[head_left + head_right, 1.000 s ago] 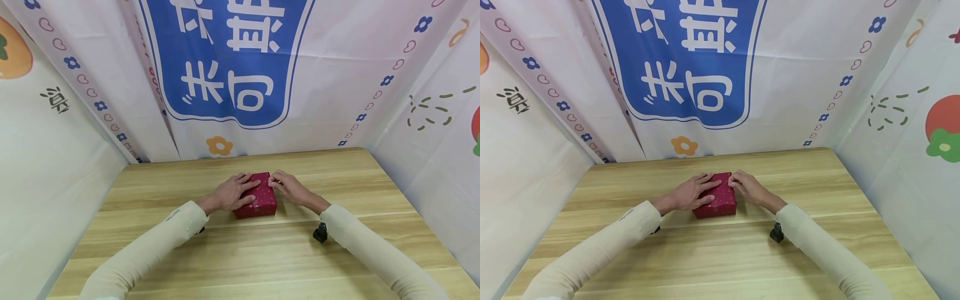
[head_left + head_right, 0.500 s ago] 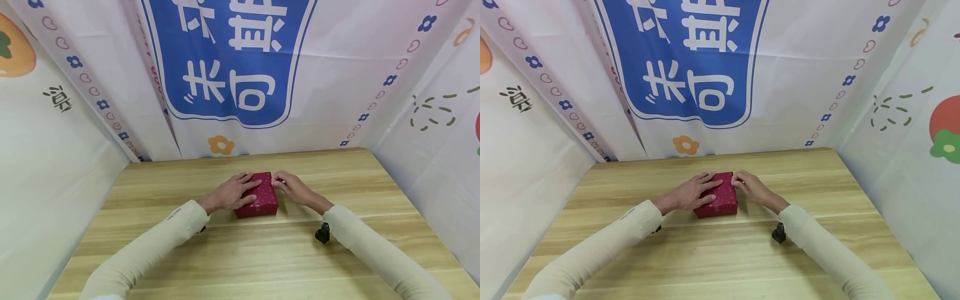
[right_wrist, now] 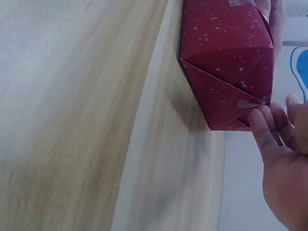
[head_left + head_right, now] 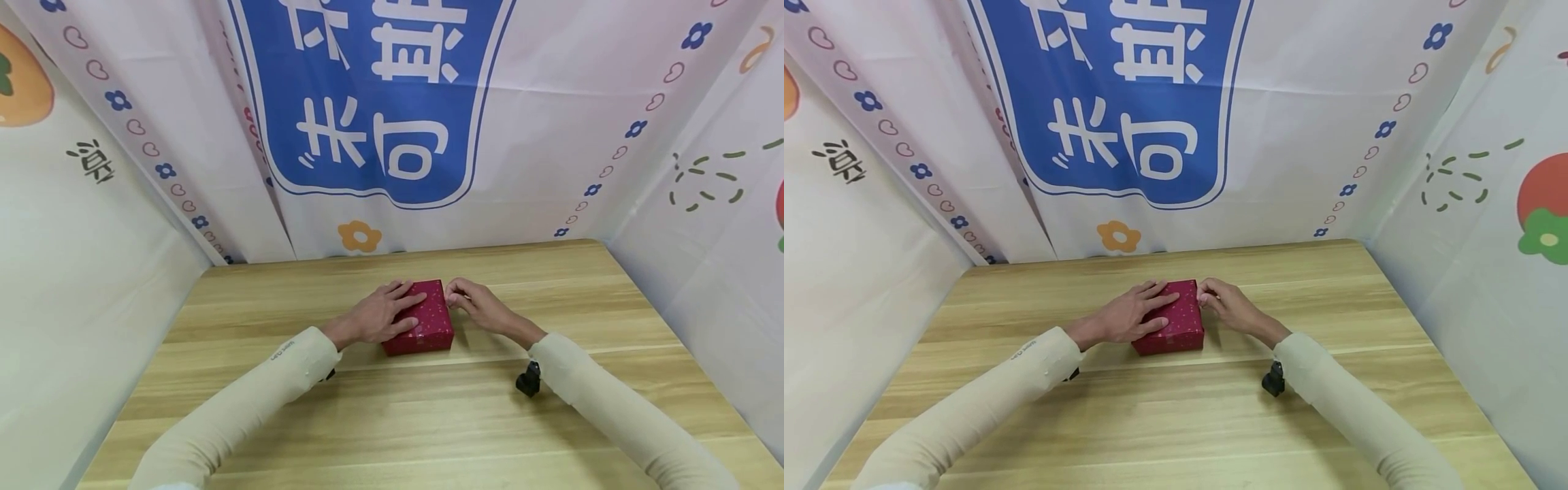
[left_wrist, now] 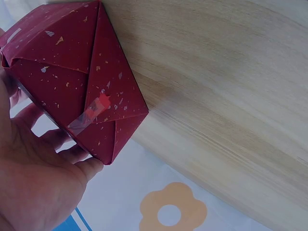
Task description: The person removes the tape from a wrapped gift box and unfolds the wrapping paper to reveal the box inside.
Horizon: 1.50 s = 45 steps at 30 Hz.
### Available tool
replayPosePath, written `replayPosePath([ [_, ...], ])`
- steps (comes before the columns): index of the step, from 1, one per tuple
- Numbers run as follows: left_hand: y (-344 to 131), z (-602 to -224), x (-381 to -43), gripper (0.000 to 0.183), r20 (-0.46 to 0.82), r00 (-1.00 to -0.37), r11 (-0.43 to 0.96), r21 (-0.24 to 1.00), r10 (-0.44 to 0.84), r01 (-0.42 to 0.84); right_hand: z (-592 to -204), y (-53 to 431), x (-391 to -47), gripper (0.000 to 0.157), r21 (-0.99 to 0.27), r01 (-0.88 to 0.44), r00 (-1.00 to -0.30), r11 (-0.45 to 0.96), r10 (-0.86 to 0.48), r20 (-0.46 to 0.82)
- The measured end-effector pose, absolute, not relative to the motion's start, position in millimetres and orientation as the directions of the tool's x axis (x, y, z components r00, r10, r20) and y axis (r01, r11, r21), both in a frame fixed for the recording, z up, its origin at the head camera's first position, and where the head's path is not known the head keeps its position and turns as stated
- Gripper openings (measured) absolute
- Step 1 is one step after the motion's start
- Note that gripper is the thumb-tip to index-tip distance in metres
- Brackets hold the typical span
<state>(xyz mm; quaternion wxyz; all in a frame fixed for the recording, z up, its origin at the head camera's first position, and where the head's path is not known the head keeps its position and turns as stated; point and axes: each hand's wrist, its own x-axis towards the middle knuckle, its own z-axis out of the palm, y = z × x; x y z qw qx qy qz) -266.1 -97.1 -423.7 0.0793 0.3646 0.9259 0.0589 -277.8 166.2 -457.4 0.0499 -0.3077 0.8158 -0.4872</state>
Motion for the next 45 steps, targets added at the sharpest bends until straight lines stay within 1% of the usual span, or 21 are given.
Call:
replayPosePath([
  [8,-97.0,-424.3,-266.0,0.061,-0.103,-0.725,0.730,0.170,0.681,0.662,-458.7,168.7,-278.8,0.018,-0.851,-0.406,-0.823,0.331,-0.537,0.184],
  [22,-96.6,-423.6,-265.8,0.061,-0.110,-0.730,0.737,0.164,0.675,0.656,-457.0,176.6,-276.8,0.021,-0.861,-0.401,-0.825,0.312,-0.532,0.191],
  [29,-97.2,-423.3,-265.3,0.061,-0.111,-0.725,0.731,0.171,0.680,0.660,-456.2,180.4,-275.5,0.024,-0.839,-0.406,-0.847,0.363,-0.494,0.196],
  [35,-97.3,-422.7,-264.2,0.061,-0.102,-0.725,0.731,0.163,0.681,0.663,-456.5,182.3,-275.2,0.025,-0.827,-0.416,-0.853,0.377,-0.477,0.212],
  [42,-93.6,-421.8,-261.0,0.063,-0.105,-0.752,0.759,0.120,0.651,0.640,-458.0,181.6,-274.5,0.029,-0.836,-0.365,-0.881,0.409,-0.443,0.168],
  [45,-91.6,-422.2,-259.2,0.063,-0.107,-0.762,0.770,0.108,0.638,0.629,-457.3,180.3,-272.8,0.028,-0.814,-0.370,-0.885,0.447,-0.436,0.163],
])
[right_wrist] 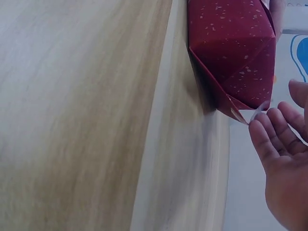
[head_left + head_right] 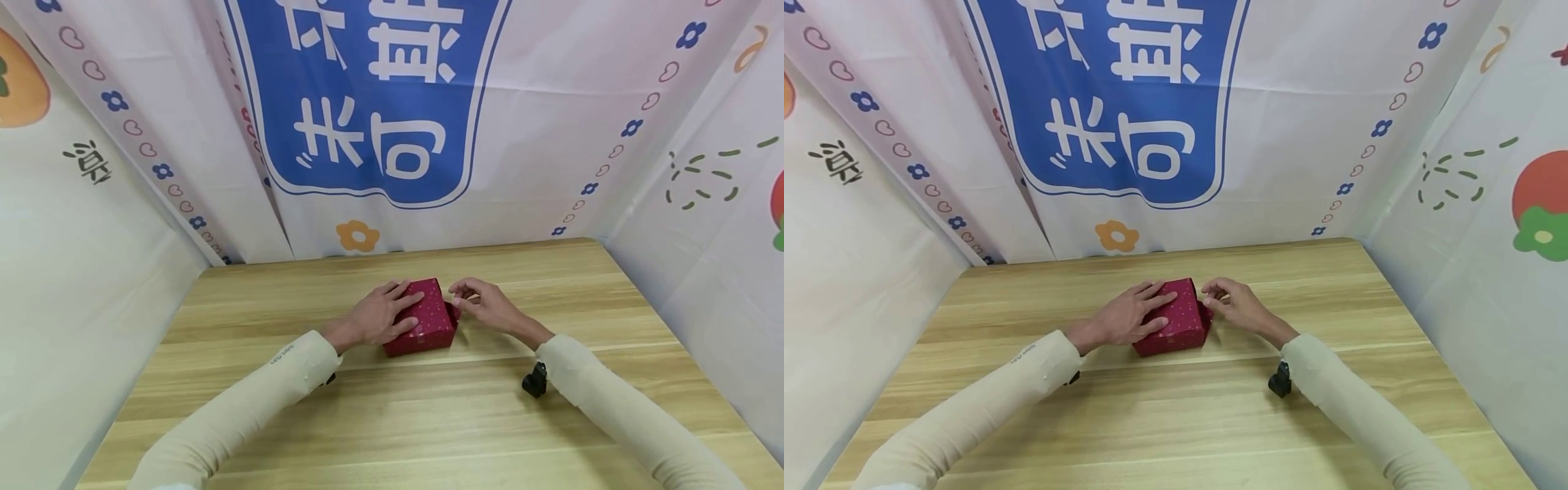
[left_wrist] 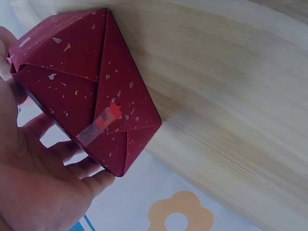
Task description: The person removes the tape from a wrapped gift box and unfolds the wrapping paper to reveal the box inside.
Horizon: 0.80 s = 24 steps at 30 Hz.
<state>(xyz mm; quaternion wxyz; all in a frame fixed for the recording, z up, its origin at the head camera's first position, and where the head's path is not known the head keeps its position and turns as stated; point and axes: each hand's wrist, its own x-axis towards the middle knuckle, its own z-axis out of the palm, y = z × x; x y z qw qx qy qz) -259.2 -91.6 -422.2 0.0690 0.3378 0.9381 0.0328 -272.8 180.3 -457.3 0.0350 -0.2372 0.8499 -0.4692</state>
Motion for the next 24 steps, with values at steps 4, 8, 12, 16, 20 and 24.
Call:
replayPosePath([
  [4,-89.9,-423.2,-257.4,0.063,-0.091,-0.771,0.776,0.098,0.631,0.623,-456.2,177.9,-271.4,0.029,-0.785,-0.366,-0.891,0.500,-0.432,0.140],
  [8,-87.4,-423.4,-254.8,0.062,-0.088,-0.788,0.793,0.078,0.609,0.604,-455.2,175.3,-269.6,0.032,-0.743,-0.373,-0.888,0.555,-0.447,0.112],
  [12,-83.3,-422.8,-249.6,0.062,-0.088,-0.817,0.821,0.041,0.570,0.569,-454.5,173.1,-266.7,0.035,-0.696,-0.399,-0.877,0.597,-0.469,0.100],
  [16,-77.5,-421.7,-242.3,0.061,-0.083,-0.854,0.857,-0.005,0.513,0.516,-454.0,169.8,-263.6,0.041,-0.688,-0.391,-0.877,0.612,-0.476,0.074],
  [20,-70.8,-421.9,-235.2,0.060,-0.064,-0.892,0.889,-0.075,0.448,0.452,-454.7,166.0,-260.6,0.049,-0.695,-0.384,-0.873,0.608,-0.485,0.058],
  [24,-64.7,-421.5,-230.3,0.062,-0.051,-0.916,0.903,-0.158,0.397,0.400,-455.4,163.5,-259.2,0.049,-0.717,-0.368,-0.877,0.592,-0.478,0.056],
])
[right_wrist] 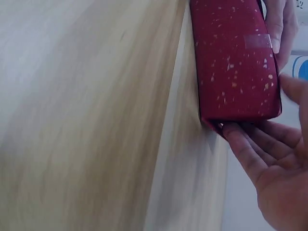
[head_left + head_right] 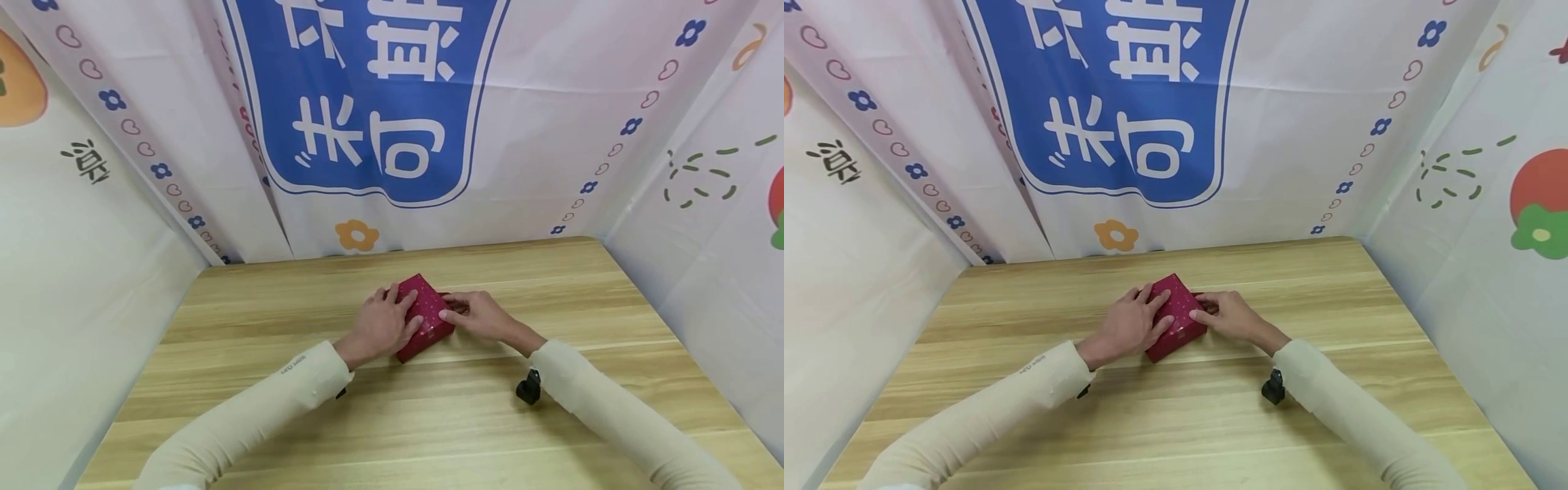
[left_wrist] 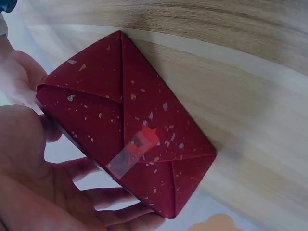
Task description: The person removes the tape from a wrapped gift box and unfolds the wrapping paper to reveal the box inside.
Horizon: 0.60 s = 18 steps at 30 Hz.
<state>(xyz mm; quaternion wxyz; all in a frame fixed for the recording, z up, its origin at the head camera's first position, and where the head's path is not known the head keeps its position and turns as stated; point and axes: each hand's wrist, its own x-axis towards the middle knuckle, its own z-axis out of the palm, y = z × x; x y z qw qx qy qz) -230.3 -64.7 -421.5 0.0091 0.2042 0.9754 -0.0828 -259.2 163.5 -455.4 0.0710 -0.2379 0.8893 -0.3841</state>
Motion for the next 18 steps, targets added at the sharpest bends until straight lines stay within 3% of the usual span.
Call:
replayPosePath([
  [5,-63.0,-417.1,-229.5,0.064,-0.080,-0.924,0.902,-0.200,0.373,0.382,-454.3,163.4,-260.0,0.047,-0.789,-0.284,-0.891,0.545,-0.454,0.007],
  [9,-69.7,-408.8,-235.3,0.064,-0.091,-0.888,0.874,-0.161,0.450,0.459,-453.2,164.9,-262.8,0.047,-0.838,-0.213,-0.885,0.502,-0.463,-0.052],
  [15,-85.9,-401.3,-252.0,0.055,-0.078,-0.716,0.720,0.076,0.693,0.689,-455.4,168.3,-269.0,0.047,-0.891,-0.127,-0.854,0.436,-0.505,-0.125],
  [18,-92.9,-403.9,-258.4,0.057,-0.104,-0.632,0.638,0.202,0.768,0.743,-458.8,169.5,-272.0,0.046,-0.915,-0.088,-0.838,0.394,-0.526,-0.146],
])
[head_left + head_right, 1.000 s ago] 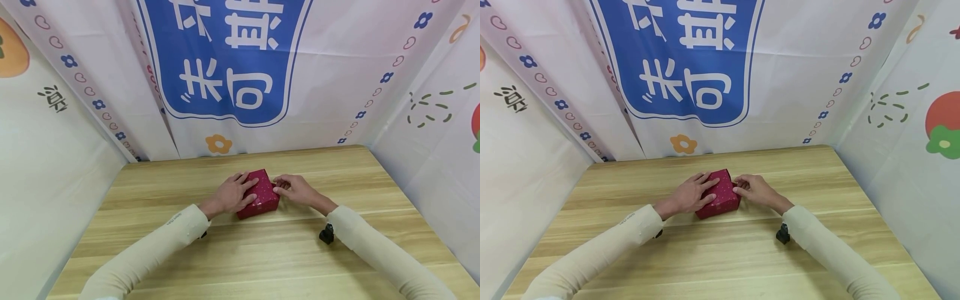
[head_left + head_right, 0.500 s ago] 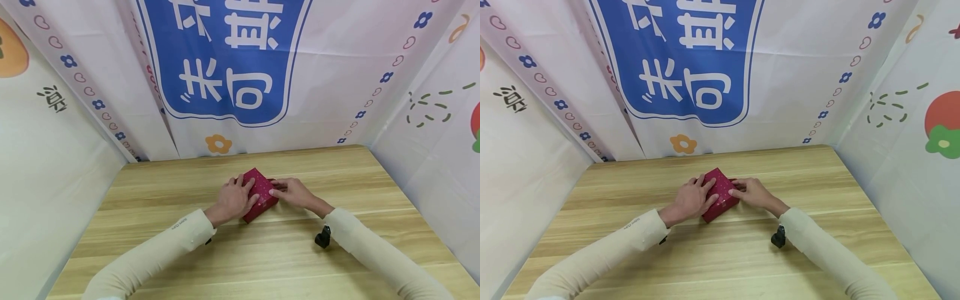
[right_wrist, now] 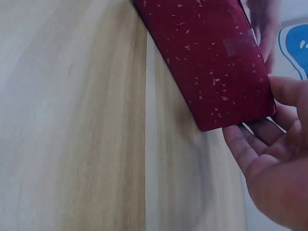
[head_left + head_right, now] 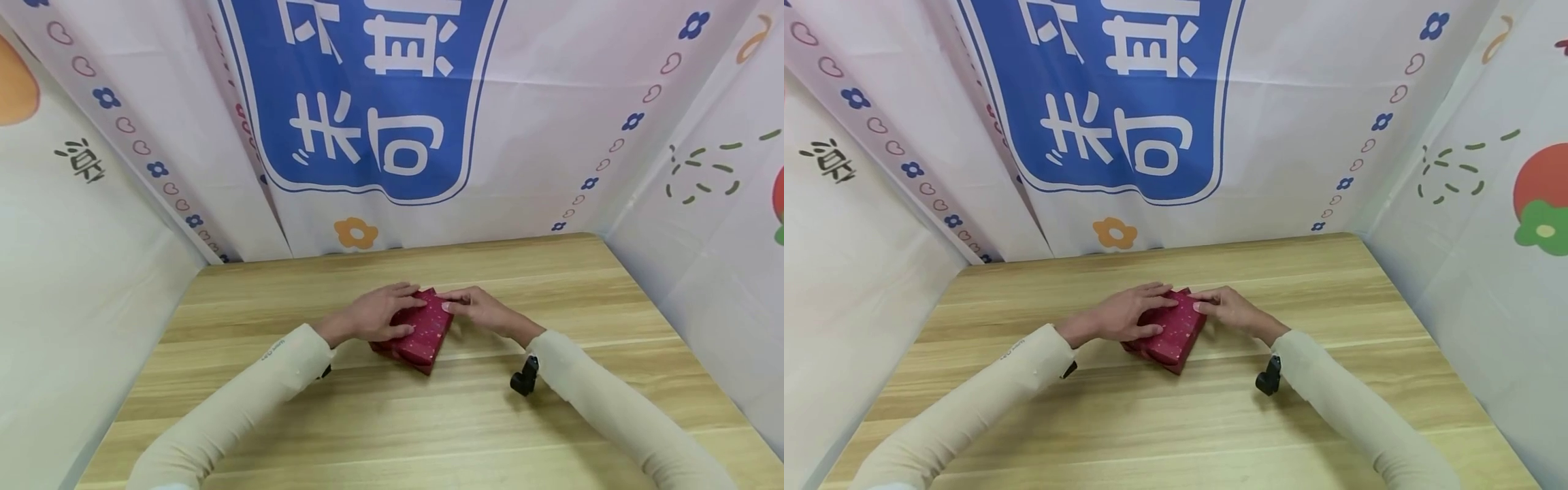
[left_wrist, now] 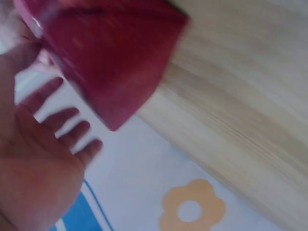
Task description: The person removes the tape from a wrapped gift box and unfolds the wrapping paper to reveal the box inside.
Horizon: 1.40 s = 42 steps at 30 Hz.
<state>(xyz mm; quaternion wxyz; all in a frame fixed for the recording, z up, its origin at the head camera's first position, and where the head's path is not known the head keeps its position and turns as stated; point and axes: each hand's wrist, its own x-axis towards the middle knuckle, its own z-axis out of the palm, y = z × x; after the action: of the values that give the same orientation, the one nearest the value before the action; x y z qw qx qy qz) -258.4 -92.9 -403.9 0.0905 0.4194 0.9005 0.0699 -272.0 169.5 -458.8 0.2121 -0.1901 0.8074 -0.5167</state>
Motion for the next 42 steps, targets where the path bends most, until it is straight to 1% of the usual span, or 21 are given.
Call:
replayPosePath([
  [2,-96.8,-406.1,-260.5,0.060,-0.122,-0.597,0.605,0.266,0.793,0.750,-460.5,169.6,-273.4,0.045,-0.926,-0.071,-0.828,0.370,-0.540,-0.153],
  [4,-99.7,-408.0,-261.4,0.063,-0.139,-0.579,0.591,0.299,0.803,0.749,-462.0,169.6,-274.4,0.045,-0.931,-0.077,-0.820,0.357,-0.554,-0.144],
  [7,-102.5,-409.5,-261.5,0.067,-0.140,-0.574,0.585,0.319,0.807,0.745,-463.8,169.4,-275.5,0.044,-0.940,-0.079,-0.816,0.333,-0.563,-0.131],
  [10,-103.4,-410.0,-260.8,0.069,-0.141,-0.582,0.594,0.308,0.801,0.743,-466.9,169.4,-276.4,0.044,-0.941,-0.097,-0.828,0.323,-0.551,-0.105],
  [15,-99.8,-413.0,-257.7,0.070,-0.142,-0.626,0.641,0.235,0.767,0.731,-469.1,167.8,-275.6,0.043,-0.935,-0.119,-0.869,0.333,-0.490,-0.064],
  [18,-94.6,-414.6,-252.9,0.074,-0.137,-0.668,0.681,0.162,0.732,0.714,-466.2,165.8,-273.6,0.049,-0.935,-0.114,-0.885,0.337,-0.462,-0.058],
  [23,-85.3,-413.5,-242.0,0.077,-0.132,-0.738,0.749,0.053,0.661,0.661,-463.0,161.5,-271.9,0.063,-0.942,-0.117,-0.872,0.316,-0.486,-0.055],
  [27,-78.4,-414.1,-234.2,0.077,-0.106,-0.780,0.781,-0.035,0.617,0.623,-461.2,158.5,-268.3,0.067,-0.929,-0.159,-0.864,0.333,-0.503,-0.032],
  [31,-71.6,-416.3,-227.9,0.078,-0.073,-0.814,0.807,-0.112,0.576,0.580,-458.4,157.3,-263.5,0.064,-0.851,-0.310,-0.860,0.425,-0.506,0.061],
  [35,-65.8,-417.9,-223.5,0.079,-0.059,-0.847,0.830,-0.173,0.528,0.530,-454.5,157.0,-260.7,0.054,-0.711,-0.479,-0.832,0.515,-0.523,0.183],
  [38,-62.5,-418.9,-221.5,0.079,-0.055,-0.864,0.842,-0.200,0.501,0.501,-452.1,156.9,-259.2,0.046,-0.620,-0.556,-0.804,0.554,-0.547,0.232],
  [42,-59.3,-419.2,-219.9,0.078,-0.057,-0.878,0.853,-0.215,0.475,0.475,-450.2,156.6,-256.1,0.039,-0.546,-0.599,-0.783,0.586,-0.570,0.248],
])
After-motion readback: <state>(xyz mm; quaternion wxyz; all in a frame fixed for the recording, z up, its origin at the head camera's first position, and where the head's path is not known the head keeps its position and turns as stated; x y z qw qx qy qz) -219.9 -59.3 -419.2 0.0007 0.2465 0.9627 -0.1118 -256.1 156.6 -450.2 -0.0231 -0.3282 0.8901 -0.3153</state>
